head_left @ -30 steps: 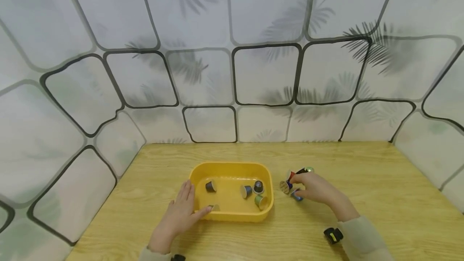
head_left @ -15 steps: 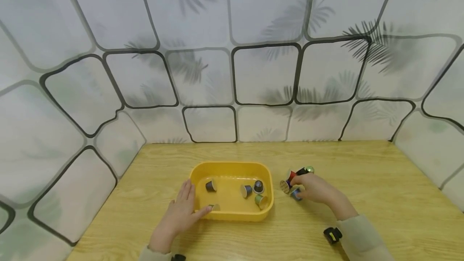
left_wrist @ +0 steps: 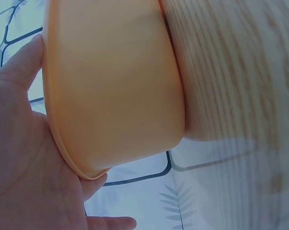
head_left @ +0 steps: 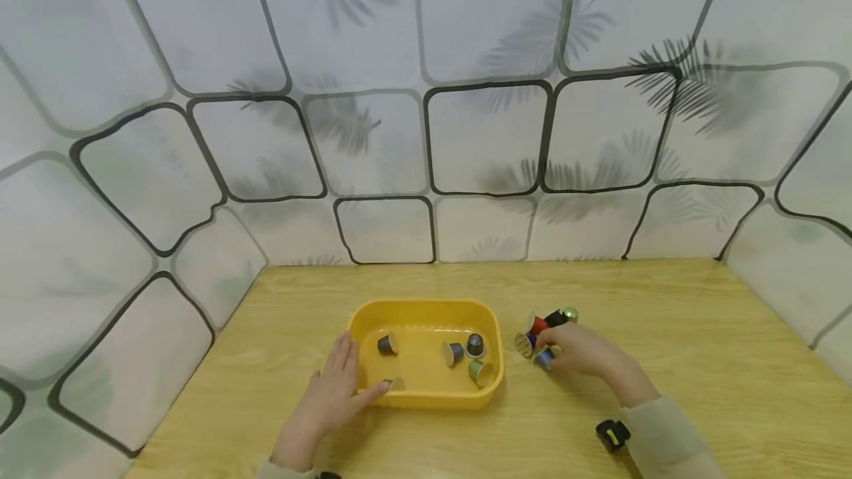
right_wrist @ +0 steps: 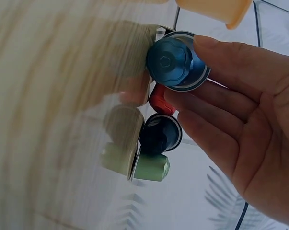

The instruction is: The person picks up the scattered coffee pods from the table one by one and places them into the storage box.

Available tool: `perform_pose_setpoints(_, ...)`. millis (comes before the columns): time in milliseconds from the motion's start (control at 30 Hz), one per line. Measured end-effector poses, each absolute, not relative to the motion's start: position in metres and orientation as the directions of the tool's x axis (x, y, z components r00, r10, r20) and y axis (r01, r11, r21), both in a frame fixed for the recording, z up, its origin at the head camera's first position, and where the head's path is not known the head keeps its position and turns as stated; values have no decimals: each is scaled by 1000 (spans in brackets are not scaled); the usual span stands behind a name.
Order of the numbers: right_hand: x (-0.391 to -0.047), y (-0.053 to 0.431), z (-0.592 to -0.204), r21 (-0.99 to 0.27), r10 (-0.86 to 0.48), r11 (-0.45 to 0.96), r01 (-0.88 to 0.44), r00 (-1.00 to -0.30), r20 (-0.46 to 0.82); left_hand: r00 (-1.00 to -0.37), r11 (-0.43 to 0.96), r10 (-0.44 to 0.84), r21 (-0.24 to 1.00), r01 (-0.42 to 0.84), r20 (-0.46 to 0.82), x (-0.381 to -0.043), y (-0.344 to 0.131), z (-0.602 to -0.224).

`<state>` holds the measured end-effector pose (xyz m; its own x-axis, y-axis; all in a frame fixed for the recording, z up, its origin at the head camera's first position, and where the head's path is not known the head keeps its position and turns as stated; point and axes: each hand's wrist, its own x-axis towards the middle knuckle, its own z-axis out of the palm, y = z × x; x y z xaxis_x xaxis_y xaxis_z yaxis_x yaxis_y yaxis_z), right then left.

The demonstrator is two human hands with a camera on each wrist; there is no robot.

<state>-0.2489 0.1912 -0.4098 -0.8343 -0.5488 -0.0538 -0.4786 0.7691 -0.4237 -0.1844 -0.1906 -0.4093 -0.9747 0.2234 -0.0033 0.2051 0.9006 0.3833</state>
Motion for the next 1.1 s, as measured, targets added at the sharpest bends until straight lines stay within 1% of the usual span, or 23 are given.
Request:
perform_pose_setpoints(167,-247,190,-413,-460,-568,748,-479,-820,-70,-977,902,213,387,190,-17,-179,-192,-410)
perform_pose_setpoints(367,-246,192,-414,-472,-546,757,-452,-835,-76,-975,897,223,393,204,-3,-180,-190,-410)
perform_pose_setpoints(533,-246,194,-411,-479,-553,751,-454,-829,-81,-975,898,221,390,204,2,-182,-189,-410)
perform_pose_setpoints(733,-247,195,-409,-452,-556,759,-468,-827,-78,-975,900,221,387,203,-2,-183,-188,-407)
perform_pose_setpoints(933,-245,196,-406,-455,-551,764,-457,-829,-93,-975,903,220,381,199,-13,-184,-187,-407)
perform_pose_setpoints(1100,-244,195,-407,-421,-563,767,-485,-823,-78,-976,902,218,384,196,-17,-183,-187,-407)
